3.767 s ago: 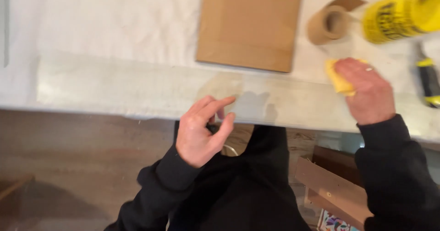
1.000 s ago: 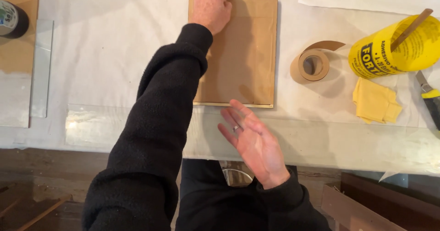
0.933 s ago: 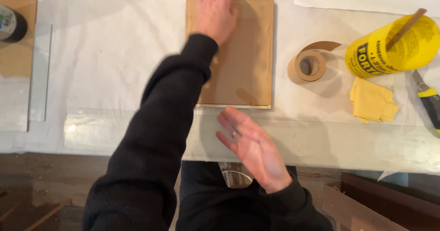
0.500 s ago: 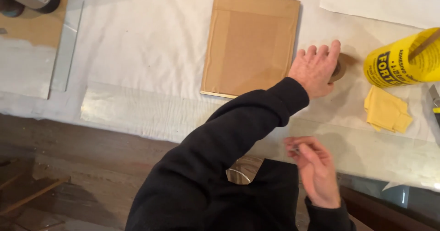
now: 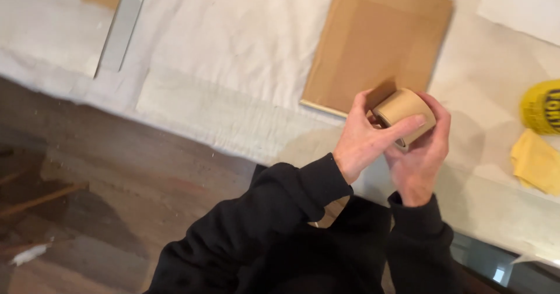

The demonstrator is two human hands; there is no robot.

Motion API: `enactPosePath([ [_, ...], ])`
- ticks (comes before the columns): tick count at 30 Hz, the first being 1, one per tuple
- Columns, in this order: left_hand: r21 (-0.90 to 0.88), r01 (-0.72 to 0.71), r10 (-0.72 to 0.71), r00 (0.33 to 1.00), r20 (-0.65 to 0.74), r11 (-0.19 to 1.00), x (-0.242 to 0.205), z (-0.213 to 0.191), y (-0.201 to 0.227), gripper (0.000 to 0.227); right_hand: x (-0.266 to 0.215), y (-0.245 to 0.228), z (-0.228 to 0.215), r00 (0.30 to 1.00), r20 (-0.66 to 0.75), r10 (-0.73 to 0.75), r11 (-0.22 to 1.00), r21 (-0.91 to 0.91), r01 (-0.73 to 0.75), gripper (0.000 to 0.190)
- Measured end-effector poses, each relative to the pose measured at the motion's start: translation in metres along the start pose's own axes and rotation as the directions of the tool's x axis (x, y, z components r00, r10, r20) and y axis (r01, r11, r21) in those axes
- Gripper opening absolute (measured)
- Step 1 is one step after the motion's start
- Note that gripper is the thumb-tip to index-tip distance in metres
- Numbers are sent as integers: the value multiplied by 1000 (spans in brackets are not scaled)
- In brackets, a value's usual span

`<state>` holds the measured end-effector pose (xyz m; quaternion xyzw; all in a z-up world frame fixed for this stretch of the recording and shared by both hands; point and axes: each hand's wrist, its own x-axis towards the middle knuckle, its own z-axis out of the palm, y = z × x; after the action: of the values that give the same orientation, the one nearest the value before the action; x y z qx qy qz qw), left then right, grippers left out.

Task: Seal the back of a picture frame using water-activated paper tape.

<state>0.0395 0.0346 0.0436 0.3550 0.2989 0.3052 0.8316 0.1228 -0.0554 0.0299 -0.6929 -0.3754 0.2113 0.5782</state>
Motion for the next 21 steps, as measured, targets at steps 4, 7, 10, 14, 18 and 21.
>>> enactPosePath([
  [4,-44,36,-40,995,-95,998,-15,-36,-1,92,8,-5,17,987,158,33,993,-121,-14,61],
  [7,-115,110,-116,992,-52,987,-6,-64,3,73,16,-18,24,971,229,65,974,-224,-13,59],
  [10,-119,77,-69,995,69,990,19,-109,-25,49,27,-29,27,948,308,80,973,-231,-7,57],
  [14,416,-53,67,998,-18,908,25,-144,23,31,41,-36,33,926,360,112,953,-304,3,58],
  [18,782,-277,282,950,136,558,29,-163,42,17,47,-31,37,905,403,133,922,-386,36,54],
  [21,829,-320,242,943,230,459,28,-164,59,20,52,-24,40,898,412,152,905,-424,41,54],
])
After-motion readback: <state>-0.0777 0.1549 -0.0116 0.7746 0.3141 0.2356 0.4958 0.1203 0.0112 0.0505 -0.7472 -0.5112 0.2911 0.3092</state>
